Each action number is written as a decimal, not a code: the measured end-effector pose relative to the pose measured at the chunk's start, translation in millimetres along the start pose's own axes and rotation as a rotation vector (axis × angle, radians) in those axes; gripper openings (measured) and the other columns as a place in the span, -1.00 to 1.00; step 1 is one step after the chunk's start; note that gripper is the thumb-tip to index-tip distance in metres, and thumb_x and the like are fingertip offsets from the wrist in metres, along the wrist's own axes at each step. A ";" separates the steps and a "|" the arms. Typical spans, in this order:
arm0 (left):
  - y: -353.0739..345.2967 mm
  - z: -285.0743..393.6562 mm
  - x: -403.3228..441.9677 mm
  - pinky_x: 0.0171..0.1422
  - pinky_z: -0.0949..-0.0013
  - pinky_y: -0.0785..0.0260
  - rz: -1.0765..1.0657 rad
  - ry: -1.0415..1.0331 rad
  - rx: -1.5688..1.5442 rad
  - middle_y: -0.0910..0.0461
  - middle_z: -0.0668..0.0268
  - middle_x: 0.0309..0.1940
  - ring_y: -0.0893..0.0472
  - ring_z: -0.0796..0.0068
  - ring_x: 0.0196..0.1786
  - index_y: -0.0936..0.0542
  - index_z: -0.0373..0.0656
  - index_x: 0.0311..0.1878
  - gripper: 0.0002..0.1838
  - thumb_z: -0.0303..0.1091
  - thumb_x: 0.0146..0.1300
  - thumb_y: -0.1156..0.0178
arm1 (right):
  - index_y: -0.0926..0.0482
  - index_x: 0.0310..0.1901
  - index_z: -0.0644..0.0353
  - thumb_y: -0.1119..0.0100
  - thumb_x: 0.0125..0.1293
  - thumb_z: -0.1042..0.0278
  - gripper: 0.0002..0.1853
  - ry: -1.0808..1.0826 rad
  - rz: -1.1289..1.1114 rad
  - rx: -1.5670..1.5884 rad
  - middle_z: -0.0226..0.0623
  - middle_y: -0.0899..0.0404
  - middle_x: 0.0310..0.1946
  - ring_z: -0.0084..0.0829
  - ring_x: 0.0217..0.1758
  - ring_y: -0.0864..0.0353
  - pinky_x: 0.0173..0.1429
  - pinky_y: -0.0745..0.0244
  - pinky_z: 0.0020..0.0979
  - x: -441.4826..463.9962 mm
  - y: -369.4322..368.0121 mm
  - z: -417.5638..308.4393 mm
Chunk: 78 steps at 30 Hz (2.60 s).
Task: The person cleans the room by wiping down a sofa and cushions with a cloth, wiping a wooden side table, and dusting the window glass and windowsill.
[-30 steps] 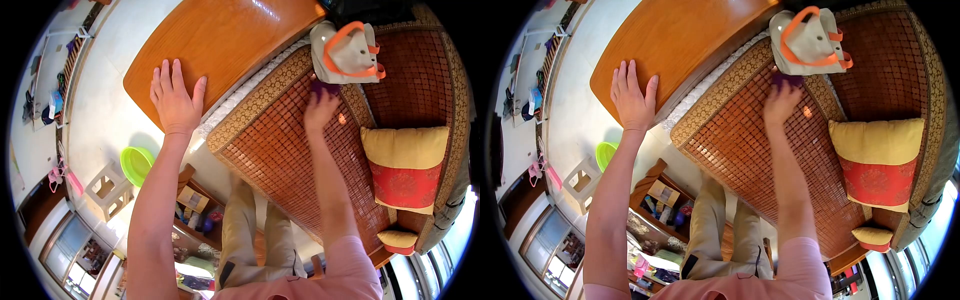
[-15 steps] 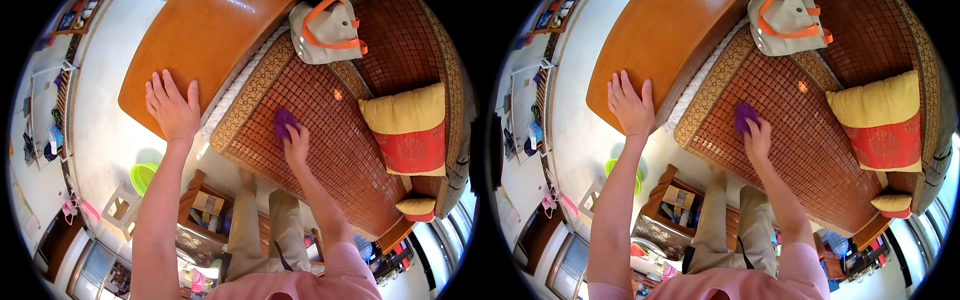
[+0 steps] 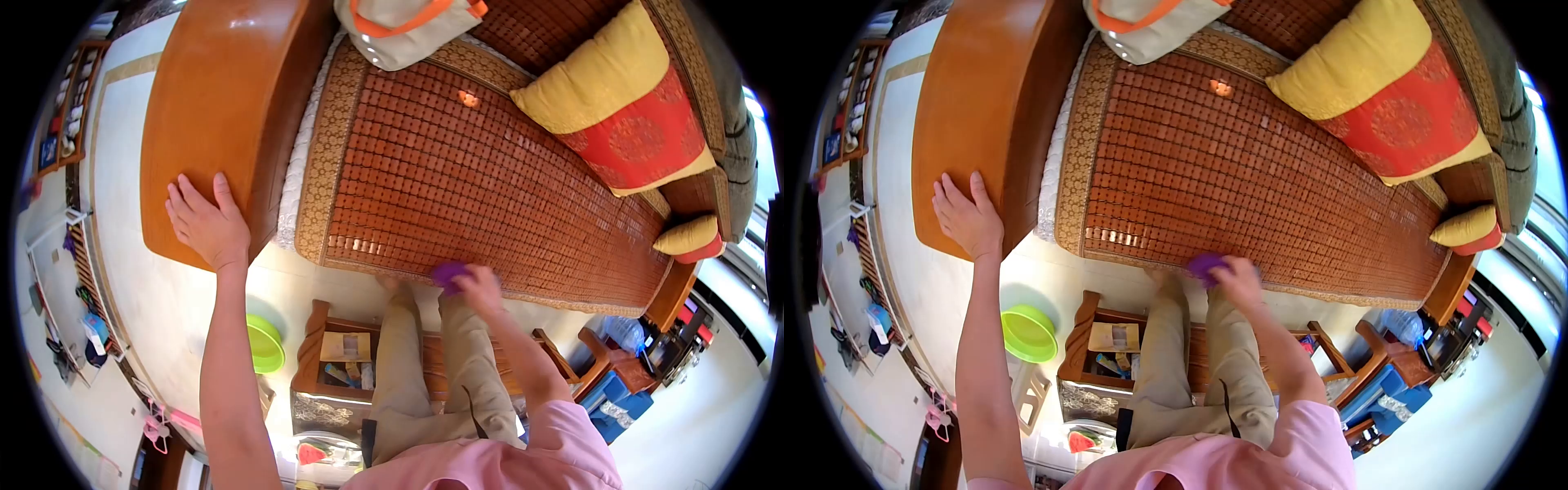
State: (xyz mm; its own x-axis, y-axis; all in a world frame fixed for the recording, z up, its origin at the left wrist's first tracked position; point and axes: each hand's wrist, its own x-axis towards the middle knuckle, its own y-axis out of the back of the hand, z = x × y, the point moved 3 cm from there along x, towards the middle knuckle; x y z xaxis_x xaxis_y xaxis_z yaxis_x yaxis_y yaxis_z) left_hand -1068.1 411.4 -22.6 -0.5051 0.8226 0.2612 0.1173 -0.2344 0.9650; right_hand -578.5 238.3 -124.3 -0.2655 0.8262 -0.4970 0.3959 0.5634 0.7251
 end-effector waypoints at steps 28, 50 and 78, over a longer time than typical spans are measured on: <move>8.1 3.9 1.5 0.58 -0.03 0.07 -0.052 -0.007 0.007 -0.16 0.09 0.54 -0.10 -0.02 0.57 -0.24 -0.18 0.51 -0.31 0.11 0.52 0.09 | -0.49 0.21 0.07 -0.24 0.28 0.39 -0.56 -0.432 0.735 0.037 -0.11 -0.34 0.07 -0.12 0.08 -0.49 0.12 -0.54 -0.11 261.9 142.5 -51.5; 3.8 -0.7 6.1 0.55 -0.01 -0.07 -0.018 -0.098 0.012 -0.28 -0.09 0.44 -0.26 -0.10 0.48 -0.33 -0.32 0.42 -0.33 0.07 0.53 0.07 | -0.51 0.15 0.02 -0.12 0.38 0.38 -0.69 -0.448 0.639 0.100 -0.18 -0.35 0.03 -0.18 0.01 -0.51 0.04 -0.57 -0.22 225.6 131.9 -13.3; 63.4 152.4 21.8 0.59 0.02 -0.01 -0.187 -0.438 -0.178 -0.30 -0.04 0.42 -0.23 -0.03 0.49 -0.33 -0.28 0.41 -0.40 -0.26 0.36 -0.19 | -0.60 0.09 -0.13 -0.31 0.07 0.48 -0.51 -0.254 0.351 0.364 -0.05 -0.52 -0.01 0.02 0.05 -0.53 0.06 -0.50 -0.07 -21.2 70.7 133.0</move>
State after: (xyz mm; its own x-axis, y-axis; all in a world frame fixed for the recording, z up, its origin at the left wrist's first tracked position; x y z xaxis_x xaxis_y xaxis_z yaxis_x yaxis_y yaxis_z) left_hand -941.3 493.4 47.6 -0.0936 0.9900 0.1054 -0.1076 -0.1153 0.9875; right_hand -428.0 260.1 -125.9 0.1392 0.9114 -0.3873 0.7117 0.1798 0.6791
